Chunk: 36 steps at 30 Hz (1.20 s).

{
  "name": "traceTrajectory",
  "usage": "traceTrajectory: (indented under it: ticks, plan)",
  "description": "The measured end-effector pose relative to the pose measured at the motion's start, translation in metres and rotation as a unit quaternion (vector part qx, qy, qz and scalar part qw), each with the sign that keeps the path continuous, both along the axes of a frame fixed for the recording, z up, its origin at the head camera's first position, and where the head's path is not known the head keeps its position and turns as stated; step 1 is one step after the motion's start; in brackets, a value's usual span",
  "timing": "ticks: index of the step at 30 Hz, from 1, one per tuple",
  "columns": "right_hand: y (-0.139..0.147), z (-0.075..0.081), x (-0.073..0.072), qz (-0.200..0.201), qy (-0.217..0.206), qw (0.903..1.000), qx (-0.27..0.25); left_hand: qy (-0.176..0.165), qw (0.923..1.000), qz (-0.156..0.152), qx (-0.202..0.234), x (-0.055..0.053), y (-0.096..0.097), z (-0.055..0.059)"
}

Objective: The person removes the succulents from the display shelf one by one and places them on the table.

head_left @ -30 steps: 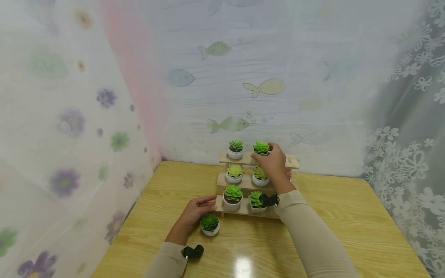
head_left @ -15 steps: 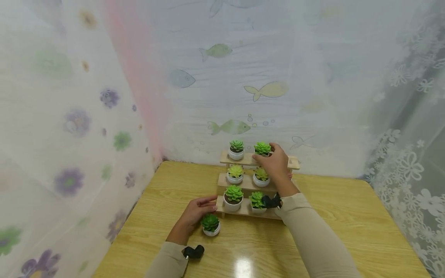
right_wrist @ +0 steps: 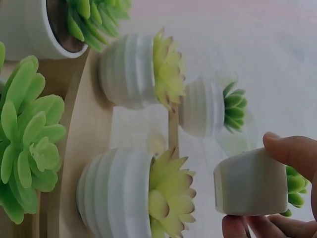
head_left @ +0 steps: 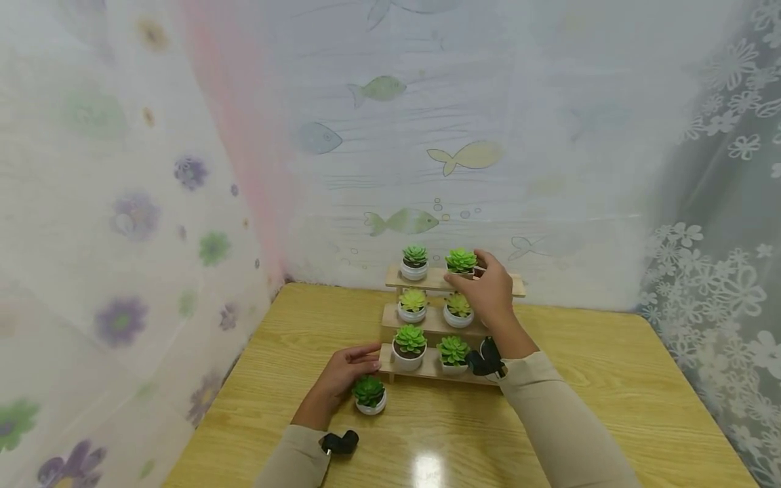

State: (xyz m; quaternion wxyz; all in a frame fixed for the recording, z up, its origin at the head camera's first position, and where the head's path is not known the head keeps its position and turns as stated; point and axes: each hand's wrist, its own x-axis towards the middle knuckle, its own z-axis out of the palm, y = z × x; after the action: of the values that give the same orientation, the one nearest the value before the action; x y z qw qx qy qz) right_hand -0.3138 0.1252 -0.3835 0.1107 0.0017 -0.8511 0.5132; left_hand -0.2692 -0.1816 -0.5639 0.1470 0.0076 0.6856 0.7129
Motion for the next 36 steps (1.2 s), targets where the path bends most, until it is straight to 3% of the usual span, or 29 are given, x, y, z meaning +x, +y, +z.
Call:
traceTrajectory:
  ticks: [13,22,36]
  plan:
    - [0.000,0.004,0.019,0.024,0.027,0.9983,-0.045,-0.001,1.0000,-0.006,-0.001,-0.002,-0.001,-0.001]
    - [-0.004,0.003,0.031,0.026,0.053,0.9970,-0.049,-0.002,1.0000,0.000,0.006,-0.001,-0.001,-0.003]
    - [-0.014,-0.001,0.061,0.042,0.048,0.9893,-0.131,0.001,1.0000,-0.004,0.004,-0.002,-0.001,-0.004]
